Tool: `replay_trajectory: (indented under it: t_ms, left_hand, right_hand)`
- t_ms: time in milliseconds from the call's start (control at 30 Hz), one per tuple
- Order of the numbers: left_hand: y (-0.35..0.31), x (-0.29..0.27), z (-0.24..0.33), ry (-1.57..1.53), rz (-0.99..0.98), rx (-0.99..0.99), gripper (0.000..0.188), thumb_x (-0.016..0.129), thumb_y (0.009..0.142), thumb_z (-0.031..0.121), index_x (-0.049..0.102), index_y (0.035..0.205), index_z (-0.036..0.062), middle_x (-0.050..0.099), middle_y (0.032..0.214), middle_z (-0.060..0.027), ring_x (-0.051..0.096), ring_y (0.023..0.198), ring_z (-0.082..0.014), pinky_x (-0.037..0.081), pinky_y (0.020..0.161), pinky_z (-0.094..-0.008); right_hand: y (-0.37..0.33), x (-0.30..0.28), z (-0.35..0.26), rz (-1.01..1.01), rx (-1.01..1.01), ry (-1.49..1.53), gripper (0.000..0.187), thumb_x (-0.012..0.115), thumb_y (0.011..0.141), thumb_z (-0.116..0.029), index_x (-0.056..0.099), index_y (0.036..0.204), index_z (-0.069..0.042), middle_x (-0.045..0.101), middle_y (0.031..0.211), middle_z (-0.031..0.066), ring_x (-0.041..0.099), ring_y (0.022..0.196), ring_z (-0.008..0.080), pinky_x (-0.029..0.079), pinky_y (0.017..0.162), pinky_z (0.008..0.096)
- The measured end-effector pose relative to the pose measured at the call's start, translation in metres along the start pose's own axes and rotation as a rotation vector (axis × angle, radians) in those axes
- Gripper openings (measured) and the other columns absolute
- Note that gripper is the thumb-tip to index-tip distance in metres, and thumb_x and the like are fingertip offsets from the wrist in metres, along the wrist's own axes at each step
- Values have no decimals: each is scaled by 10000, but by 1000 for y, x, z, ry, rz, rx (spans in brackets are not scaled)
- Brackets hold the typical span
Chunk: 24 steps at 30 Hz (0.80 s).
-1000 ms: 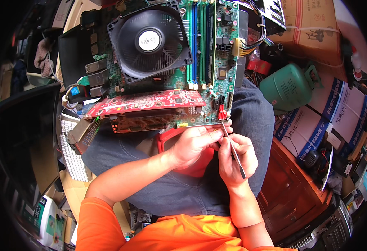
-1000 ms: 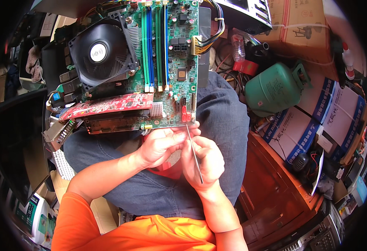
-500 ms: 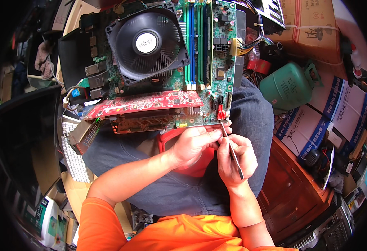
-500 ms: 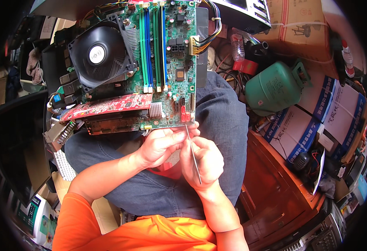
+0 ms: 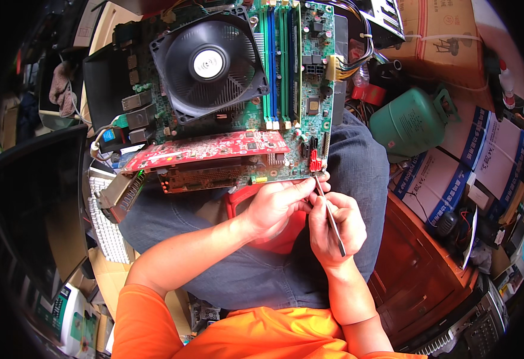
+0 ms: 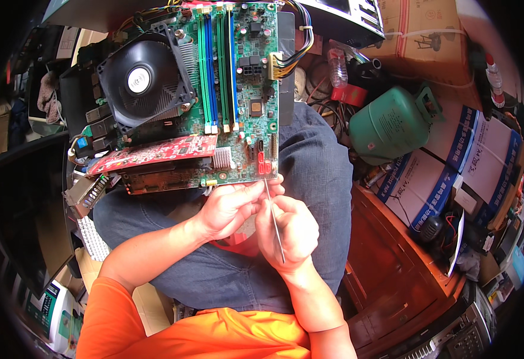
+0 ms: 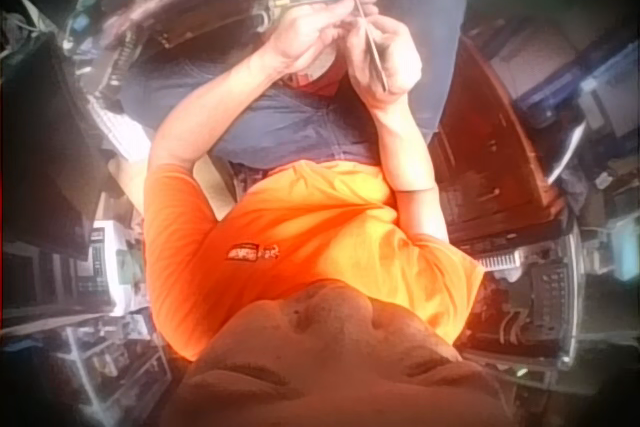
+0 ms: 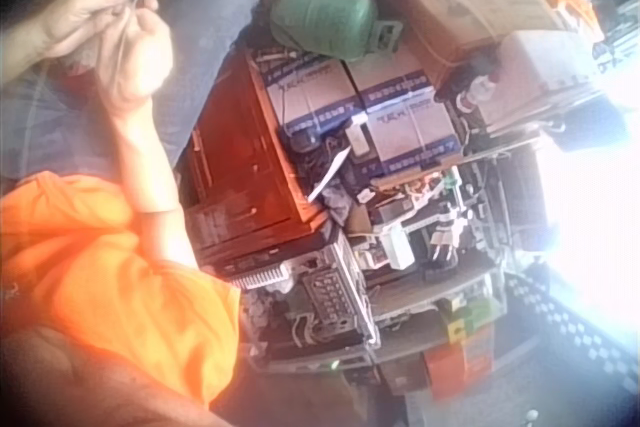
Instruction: The person assembles a desktop computer by connecting various cables to the motherboard and placing it into the computer case. They handle the motherboard, power supply, and case, using a screwdriver to secure components.
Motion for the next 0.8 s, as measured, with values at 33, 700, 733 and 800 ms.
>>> replay_trajectory:
  t_ms: [33, 700, 733, 800]
  left_hand:
    - [0, 0, 0, -15, -10, -4, 393, 514, 1144, 238, 579, 1461, 15, 659, 1367, -123, 625, 1277, -215, 503, 1104, -391]
    - [4, -4, -3, -91, 13, -18, 363, 516, 1137, 200, 601, 1419, -12, 677, 1330, -128, 648, 1233, -235, 518, 1103, -412]
    - [4, -3, -2, -112, -5, -5, 357, 519, 1136, 195, 602, 1417, -9, 675, 1332, -127, 646, 1236, -235, 517, 1104, -413]
    - [4, -5, -3, -114, 11, -11, 348, 527, 1132, 184, 600, 1415, -5, 672, 1337, -125, 644, 1239, -236, 518, 1103, -417]
  right_hand:
    - [0, 0, 0, -2, 6, -5, 266, 757, 933, 78, 517, 828, 38, 717, 901, 249, 758, 772, 244, 620, 679, 320]
    - [2, 0, -1, 17, -45, -6, 248, 765, 919, 91, 537, 836, 42, 731, 878, 242, 766, 776, 259, 625, 680, 329]
    - [3, 0, -1, 23, -57, -15, 251, 766, 917, 92, 535, 834, 40, 732, 872, 239, 765, 775, 261, 623, 677, 329]
    - [4, 0, 0, 56, -63, 0, 225, 788, 854, 120, 586, 873, 23, 691, 789, 146, 733, 710, 279, 588, 610, 348]
Point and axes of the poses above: each hand's wrist, its own y-axis towards the middle knuckle, its own x-axis out of the palm, z = x × y, the point moved 6 cm from there along y, towards the middle knuckle
